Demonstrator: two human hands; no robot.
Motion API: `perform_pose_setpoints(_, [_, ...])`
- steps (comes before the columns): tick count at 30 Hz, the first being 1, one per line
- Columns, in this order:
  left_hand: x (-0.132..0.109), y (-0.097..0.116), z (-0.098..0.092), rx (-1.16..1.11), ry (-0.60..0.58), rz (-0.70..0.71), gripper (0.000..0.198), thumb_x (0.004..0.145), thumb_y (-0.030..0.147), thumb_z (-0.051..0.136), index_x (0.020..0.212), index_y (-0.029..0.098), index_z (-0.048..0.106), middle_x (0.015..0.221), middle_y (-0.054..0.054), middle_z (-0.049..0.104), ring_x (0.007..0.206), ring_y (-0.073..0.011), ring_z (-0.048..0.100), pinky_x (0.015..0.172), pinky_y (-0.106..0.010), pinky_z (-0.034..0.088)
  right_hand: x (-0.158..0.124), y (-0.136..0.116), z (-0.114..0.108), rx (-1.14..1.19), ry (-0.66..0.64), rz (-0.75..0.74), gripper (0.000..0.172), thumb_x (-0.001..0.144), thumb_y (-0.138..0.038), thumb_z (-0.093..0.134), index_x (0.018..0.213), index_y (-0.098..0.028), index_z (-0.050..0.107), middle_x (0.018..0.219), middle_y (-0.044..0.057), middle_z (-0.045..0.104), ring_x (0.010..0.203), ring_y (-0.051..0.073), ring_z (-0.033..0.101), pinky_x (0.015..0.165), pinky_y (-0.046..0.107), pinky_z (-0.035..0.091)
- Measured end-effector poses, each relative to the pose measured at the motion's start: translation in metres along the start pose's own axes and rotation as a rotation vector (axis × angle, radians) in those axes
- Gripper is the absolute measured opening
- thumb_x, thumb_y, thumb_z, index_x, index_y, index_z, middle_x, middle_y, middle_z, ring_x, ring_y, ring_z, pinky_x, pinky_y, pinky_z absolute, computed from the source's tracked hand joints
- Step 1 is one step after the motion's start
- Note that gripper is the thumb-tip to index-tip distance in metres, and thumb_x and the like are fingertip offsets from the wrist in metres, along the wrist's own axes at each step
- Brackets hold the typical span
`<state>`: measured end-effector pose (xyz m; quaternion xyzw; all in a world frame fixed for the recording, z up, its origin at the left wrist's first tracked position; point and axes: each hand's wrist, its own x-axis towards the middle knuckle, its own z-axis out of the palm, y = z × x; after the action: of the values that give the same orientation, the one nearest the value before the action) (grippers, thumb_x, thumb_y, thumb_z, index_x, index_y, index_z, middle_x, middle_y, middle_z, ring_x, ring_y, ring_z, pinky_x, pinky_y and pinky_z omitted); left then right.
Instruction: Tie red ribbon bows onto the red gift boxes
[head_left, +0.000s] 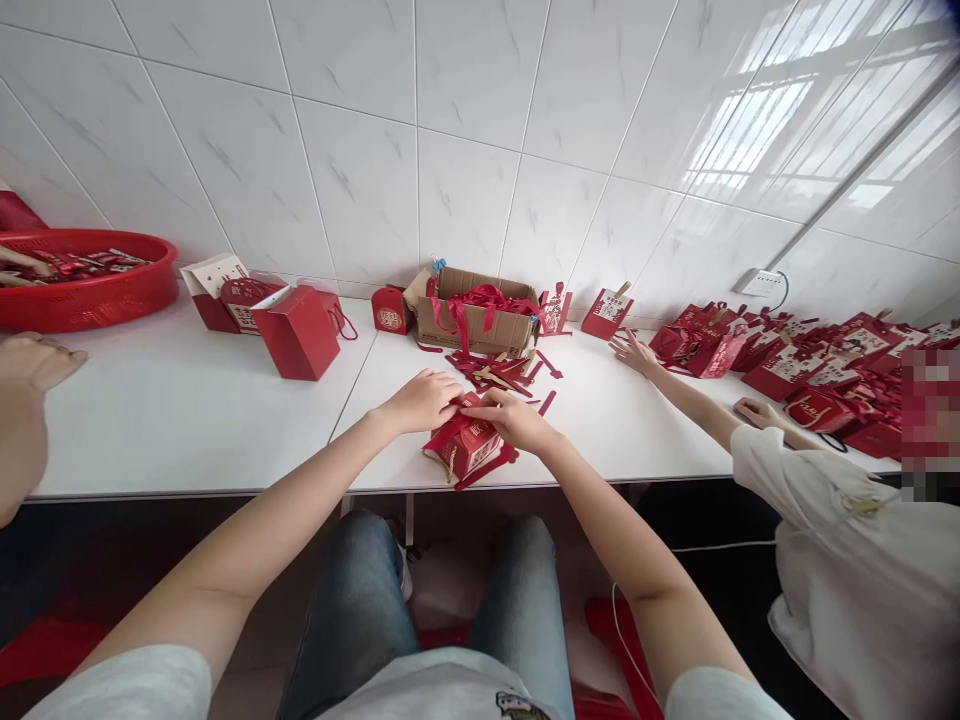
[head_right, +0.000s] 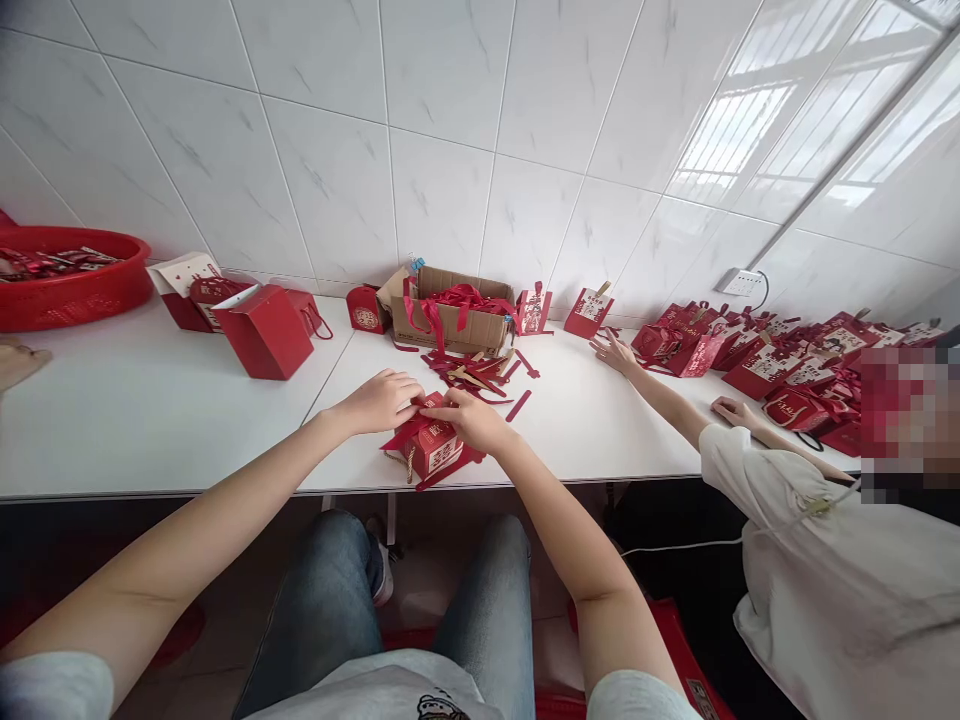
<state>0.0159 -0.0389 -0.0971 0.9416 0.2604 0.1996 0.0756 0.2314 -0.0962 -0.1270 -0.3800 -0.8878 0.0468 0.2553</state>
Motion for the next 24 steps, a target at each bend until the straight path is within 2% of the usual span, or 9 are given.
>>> perform_pose_setpoints(3, [-0.002,0.0,0.0,-0.059,0.031,-0.03,0.017,0.079,0.019,0.048,0.09,0.018,0.06,0.087,-0.004,0.067,0.082,-0.0194,0.06,0.079,-0.032,0.046,-0.002,0.001,-0.004,0.101,0.072,0.01,0.041,0.092,-0.016,0.045,0.131,-0.025,0.054,0.104,0.009,0.057,0.096,0.02,0.058,0.084,0.036,0.052])
perform_pose_setpoints(6, [-0.004,-0.001,0.004,-0.165,0.034,-0.036,0.029,0.079,0.019,0.048,0.105,0.019,0.06,0.09,-0.002,0.066,0.077,-0.0154,0.059,0.073,-0.026,0.047,-0.004,0.004,-0.008,0.163,0.114,0.053,0.041,0.084,-0.014,0.054,0.124,-0.023,0.056,0.107,0.009,0.062,0.099,0.021,0.059,0.086,0.039,0.051])
perform_pose_setpoints(11, [-0.005,-0.002,0.012,-0.32,0.051,-0.09,0.018,0.079,0.021,0.05,0.089,0.018,0.065,0.09,-0.002,0.068,0.079,-0.0147,0.059,0.074,-0.025,0.047,-0.005,0.008,-0.01,0.168,0.151,0.097,0.009,0.085,-0.02,0.057,0.087,-0.017,0.066,0.086,0.008,0.066,0.083,0.02,0.061,0.076,0.034,0.05])
perform_pose_setpoints(15, [-0.003,0.0,0.016,-0.312,0.066,-0.124,0.02,0.082,0.024,0.048,0.091,0.018,0.064,0.089,-0.002,0.069,0.076,-0.0146,0.06,0.071,-0.025,0.048,0.001,0.004,-0.009,0.195,0.186,0.154,0.022,0.088,-0.033,0.057,0.075,-0.018,0.066,0.074,0.006,0.064,0.075,0.018,0.059,0.071,0.031,0.047])
perform_pose_setpoints(17, [-0.002,0.001,0.016,-0.291,0.072,-0.136,0.019,0.082,0.024,0.048,0.091,0.018,0.064,0.088,-0.003,0.068,0.078,-0.016,0.06,0.072,-0.027,0.048,0.004,0.001,-0.009,0.226,0.203,0.194,0.022,0.088,-0.033,0.057,0.076,-0.018,0.067,0.075,0.006,0.065,0.073,0.017,0.059,0.07,0.03,0.047])
perform_pose_setpoints(21, [-0.002,0.001,0.018,-0.243,0.07,-0.144,0.016,0.082,0.026,0.048,0.088,0.018,0.062,0.087,-0.004,0.067,0.08,-0.018,0.06,0.074,-0.029,0.047,0.008,-0.001,-0.007,0.291,0.22,0.251,0.018,0.087,-0.025,0.055,0.098,-0.02,0.068,0.092,0.005,0.07,0.071,0.014,0.059,0.068,0.027,0.048])
perform_pose_setpoints(24, [-0.001,0.0,0.019,-0.205,0.065,-0.131,0.016,0.083,0.027,0.048,0.085,0.018,0.06,0.085,-0.004,0.065,0.08,-0.0189,0.059,0.074,-0.031,0.047,0.011,-0.001,-0.005,0.326,0.225,0.296,0.016,0.085,-0.024,0.056,0.093,-0.02,0.069,0.087,0.004,0.071,0.068,0.013,0.06,0.067,0.027,0.048])
